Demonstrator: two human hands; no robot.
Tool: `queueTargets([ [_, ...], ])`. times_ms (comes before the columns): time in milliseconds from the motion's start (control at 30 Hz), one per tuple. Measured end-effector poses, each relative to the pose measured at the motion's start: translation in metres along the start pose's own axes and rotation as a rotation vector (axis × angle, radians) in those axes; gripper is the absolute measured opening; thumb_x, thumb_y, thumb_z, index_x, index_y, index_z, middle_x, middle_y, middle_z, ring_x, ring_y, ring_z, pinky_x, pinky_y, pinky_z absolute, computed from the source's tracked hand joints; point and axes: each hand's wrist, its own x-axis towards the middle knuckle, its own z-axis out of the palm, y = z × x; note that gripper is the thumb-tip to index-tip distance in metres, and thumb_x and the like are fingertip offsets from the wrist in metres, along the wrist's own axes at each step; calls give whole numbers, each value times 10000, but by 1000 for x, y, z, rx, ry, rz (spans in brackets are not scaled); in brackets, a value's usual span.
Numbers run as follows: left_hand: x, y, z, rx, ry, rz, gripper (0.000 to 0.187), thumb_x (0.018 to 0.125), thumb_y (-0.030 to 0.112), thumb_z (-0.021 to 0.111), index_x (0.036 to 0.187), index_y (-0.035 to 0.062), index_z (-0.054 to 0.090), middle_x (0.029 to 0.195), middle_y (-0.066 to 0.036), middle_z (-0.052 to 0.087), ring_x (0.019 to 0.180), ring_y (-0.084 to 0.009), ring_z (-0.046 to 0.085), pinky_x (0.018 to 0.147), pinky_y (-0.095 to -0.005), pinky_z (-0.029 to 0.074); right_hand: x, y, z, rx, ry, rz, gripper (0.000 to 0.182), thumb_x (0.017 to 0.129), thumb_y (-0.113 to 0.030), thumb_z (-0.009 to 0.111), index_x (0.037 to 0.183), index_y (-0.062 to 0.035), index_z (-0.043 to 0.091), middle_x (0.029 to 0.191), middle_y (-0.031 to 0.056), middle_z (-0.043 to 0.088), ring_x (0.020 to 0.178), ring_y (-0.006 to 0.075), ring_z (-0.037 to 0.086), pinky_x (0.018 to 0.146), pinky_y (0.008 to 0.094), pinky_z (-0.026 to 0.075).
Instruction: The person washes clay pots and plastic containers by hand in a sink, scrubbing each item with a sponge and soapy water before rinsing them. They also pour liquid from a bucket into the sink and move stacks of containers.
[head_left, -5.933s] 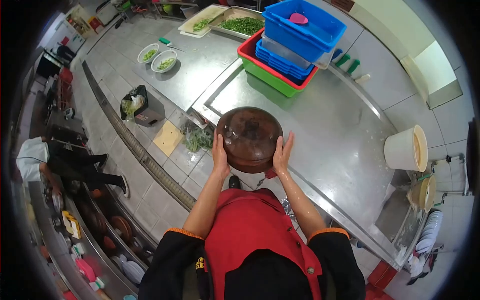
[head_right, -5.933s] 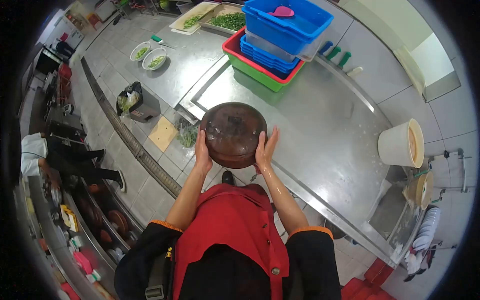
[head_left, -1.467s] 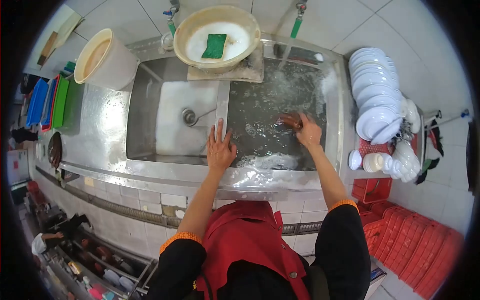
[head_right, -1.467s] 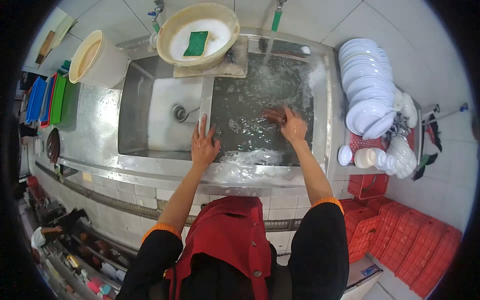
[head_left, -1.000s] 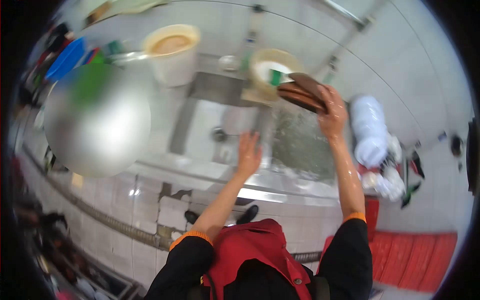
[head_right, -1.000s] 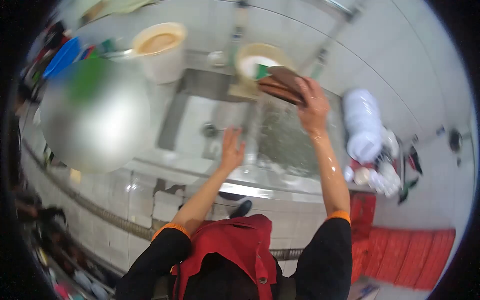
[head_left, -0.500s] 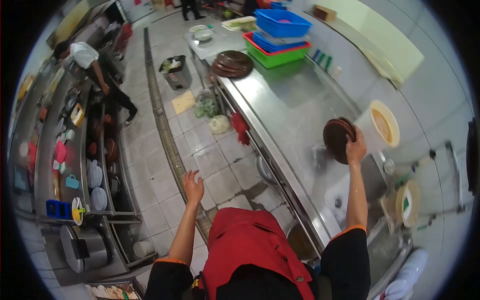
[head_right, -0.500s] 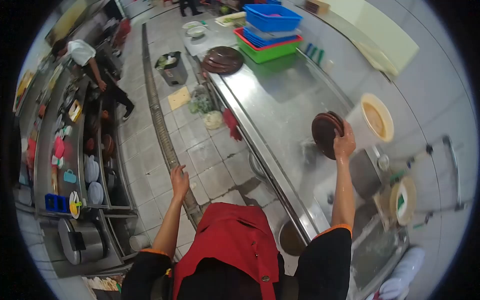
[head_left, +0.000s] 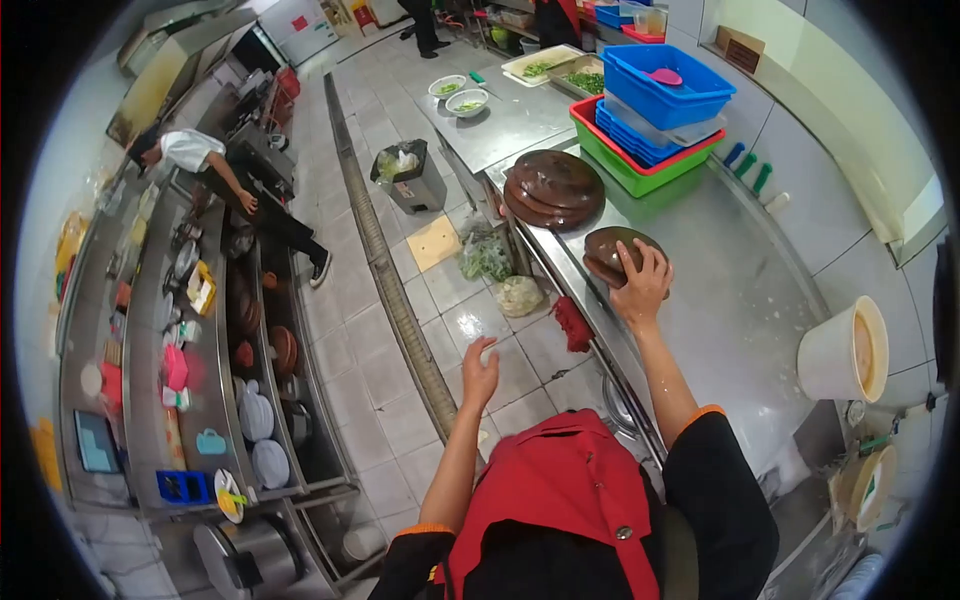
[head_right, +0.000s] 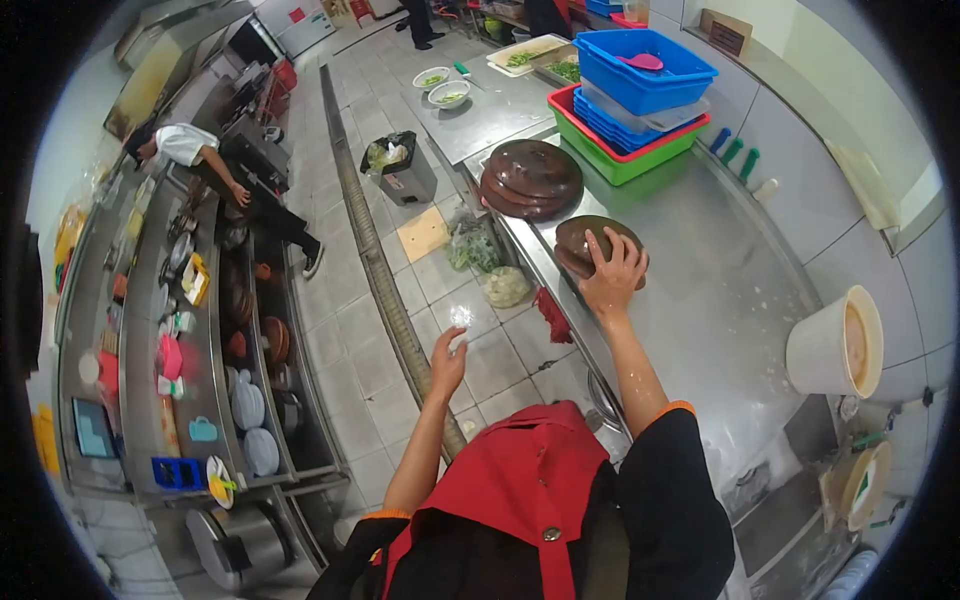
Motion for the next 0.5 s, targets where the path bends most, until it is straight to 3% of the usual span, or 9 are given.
queueTargets([
  [100, 71, 14, 30, -57, -171, 84, 240, 825, 106, 568, 1054, 58, 619, 1169, -207, 553, 1149, -345, 483, 986, -384, 364, 8, -28, 15, -126, -170, 253, 668, 607, -97, 689, 1232, -270, 530, 1329, 62, 408, 1214, 318, 382, 1028, 532, 259],
  [167, 120, 20, 56, -108, -351, 97, 291, 876, 175, 532, 1134, 45, 571, 1217, -190, 530, 1177, -324, 471, 1002, -367, 347, -7, -22, 46, 17, -15, 291, 704, 588, -81, 697, 1241, -278, 525, 1377, 82, 350, 1253, 361, 319, 1043, 533, 233],
  [267, 181, 3, 125, -283, -571, 84, 445, 962, 312, 416, 1290, 12, 444, 1316, -166, 465, 1222, -295, 438, 1033, -338, 306, -14, -23, 61, 32, 16, 293, 734, 567, -51, 697, 1243, -278, 525, 1383, 86, 352, 1261, 362, 315, 1044, 545, 226],
  [400, 216, 25, 163, -506, -755, -56, 501, 965, 349, 383, 1348, 27, 346, 1384, -146, 365, 1274, -278, 358, 1054, -335, 267, -17, -49, 70, 21, 77, 394, 773, 513, -30, 706, 1239, -231, 534, 1371, 96, 372, 1262, 380, 324, 1049, 499, 263],
  [433, 219, 32, 165, -536, -771, -95, 517, 966, 358, 374, 1362, 31, 321, 1401, -141, 340, 1287, -273, 337, 1059, -335, 257, -20, -57, 67, 2, 12, 422, 823, 535, -128, 787, 1295, -203, 477, 1412, 142, 295, 1275, 395, 312, 1059, 487, 261],
  [467, 216, 37, 164, -551, -779, -133, 532, 967, 367, 366, 1376, 34, 297, 1418, -135, 315, 1300, -269, 317, 1064, -334, 248, -27, -73, 70, -12, 6, 455, 823, 535, -128, 787, 1295, -203, 477, 1412, 142, 295, 1275, 395, 312, 1059, 487, 261],
  [500, 216, 41, 165, -573, -789, -166, 548, 967, 376, 358, 1391, 38, 272, 1435, -130, 291, 1313, -264, 297, 1069, -334, 238, -22, -89, 70, 79, 129, 578, 898, 536, -201, 821, 1335, -178, 411, 1433, 171, 232, 1281, 404, 301, 1064, 493, 256],
])
